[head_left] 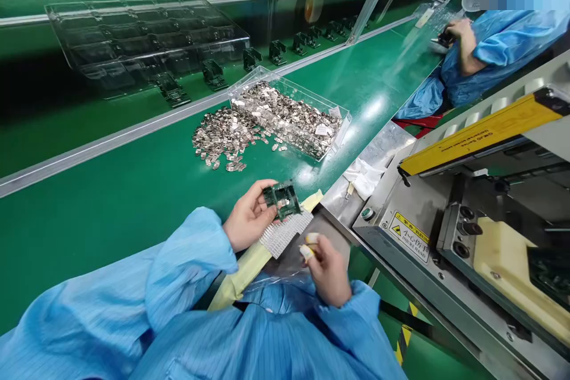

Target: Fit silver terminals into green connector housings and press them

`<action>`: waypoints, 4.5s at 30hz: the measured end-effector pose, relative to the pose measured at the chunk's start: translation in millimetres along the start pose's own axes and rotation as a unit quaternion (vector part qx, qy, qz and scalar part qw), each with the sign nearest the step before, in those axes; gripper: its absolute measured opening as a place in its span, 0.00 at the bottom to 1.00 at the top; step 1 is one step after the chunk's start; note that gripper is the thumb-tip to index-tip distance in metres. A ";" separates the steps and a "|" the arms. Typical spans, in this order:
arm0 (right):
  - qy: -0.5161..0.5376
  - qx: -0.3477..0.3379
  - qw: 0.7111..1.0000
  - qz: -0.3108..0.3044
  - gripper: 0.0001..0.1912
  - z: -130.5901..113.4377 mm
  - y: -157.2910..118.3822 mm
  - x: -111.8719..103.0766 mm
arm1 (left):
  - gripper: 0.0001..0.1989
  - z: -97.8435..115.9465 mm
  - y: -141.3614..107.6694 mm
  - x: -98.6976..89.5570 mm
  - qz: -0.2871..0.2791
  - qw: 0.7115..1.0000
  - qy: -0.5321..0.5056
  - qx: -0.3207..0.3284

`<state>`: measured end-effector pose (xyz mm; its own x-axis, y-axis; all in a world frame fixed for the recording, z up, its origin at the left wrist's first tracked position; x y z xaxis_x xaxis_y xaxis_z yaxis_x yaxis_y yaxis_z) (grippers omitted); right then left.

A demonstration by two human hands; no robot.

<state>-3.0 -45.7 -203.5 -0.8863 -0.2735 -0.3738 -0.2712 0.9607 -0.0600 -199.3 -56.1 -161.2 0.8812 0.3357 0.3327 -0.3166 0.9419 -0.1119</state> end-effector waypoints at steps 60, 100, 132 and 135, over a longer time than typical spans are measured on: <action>0.270 -0.058 0.959 0.066 0.23 -76.3 20.7 45.2 | 0.15 3.8 -37.3 -9.3 0.021 0.991 0.100 0.084; -0.013 -0.185 0.814 0.550 0.38 -27.1 -113.4 -333.8 | 0.39 18.8 12.2 388.5 -0.345 0.888 0.237 0.191; -0.251 0.084 0.749 0.607 0.34 13.7 -122.2 -371.6 | 0.35 -36.7 15.3 164.5 -0.429 0.847 0.313 -0.016; -0.246 0.157 0.750 0.594 0.27 43.9 -173.6 -355.7 | 0.35 -36.5 22.9 166.1 -0.427 0.850 0.308 0.018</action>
<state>375.8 -113.1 -100.8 -0.1657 0.7605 -0.6278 0.7695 0.4978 0.4000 -47.3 21.5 -142.7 0.8073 -0.5208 -0.2775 0.5310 0.8463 -0.0433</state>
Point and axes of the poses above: each hand's wrist, its own y-axis towards the middle knuckle, its own x-axis out of the palm, z = x × y, the point moved 7 cm from there along y, towards the middle knuckle, and after that the axes turned 9 degrees about z, right-handed, at the moved point
